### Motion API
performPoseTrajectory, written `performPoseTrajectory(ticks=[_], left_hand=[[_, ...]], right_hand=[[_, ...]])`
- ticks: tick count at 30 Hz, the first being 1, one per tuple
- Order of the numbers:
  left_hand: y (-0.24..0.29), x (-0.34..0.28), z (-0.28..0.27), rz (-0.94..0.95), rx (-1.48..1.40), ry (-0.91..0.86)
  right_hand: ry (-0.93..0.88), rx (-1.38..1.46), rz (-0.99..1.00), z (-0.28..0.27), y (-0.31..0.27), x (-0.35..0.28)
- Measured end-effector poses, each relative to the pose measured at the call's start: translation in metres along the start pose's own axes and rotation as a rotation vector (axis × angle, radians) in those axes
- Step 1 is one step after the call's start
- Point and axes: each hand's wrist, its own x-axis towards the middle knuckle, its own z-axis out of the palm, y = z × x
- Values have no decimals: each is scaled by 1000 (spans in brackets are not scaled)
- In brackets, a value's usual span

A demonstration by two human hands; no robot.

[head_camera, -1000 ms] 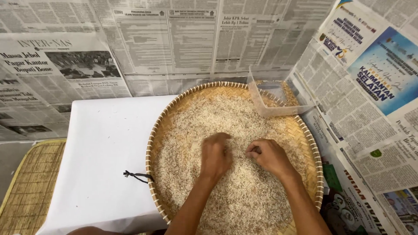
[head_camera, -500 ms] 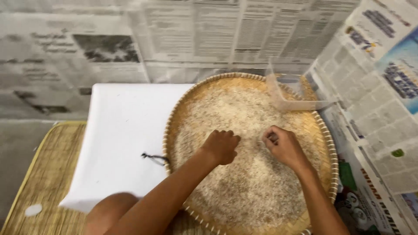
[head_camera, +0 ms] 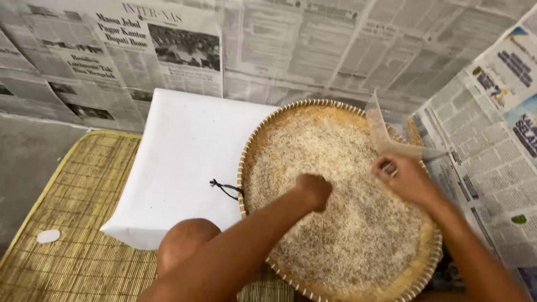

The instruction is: The person sits on the floor with a large round bamboo tray of rice on their lap and picks small foreign debris out of the rice by hand, placing the removed debris into a small plastic container beside the tray. They work through the rice a section at a time, raking and spreading it with their hands to uncover more debris.

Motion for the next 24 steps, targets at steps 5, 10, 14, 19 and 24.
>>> performPoseTrajectory(ticks=[5,10,14,19,24], left_hand=[[1,-77,-86,-9,147,-90],[-5,-98,-93,10,156,-137],[-15,-100,-95,12,100,-138],[-14,-87,-94,25,56,-140],[-18,-82,-108,24,24,-158]], right_hand=[[-13,-101,98,-9,22,12],[-21,-15,203,2,26,1],[-19,13,167,8,36,4],[-43,52,135,14,62,11],[-66,17,156,20,71,18]])
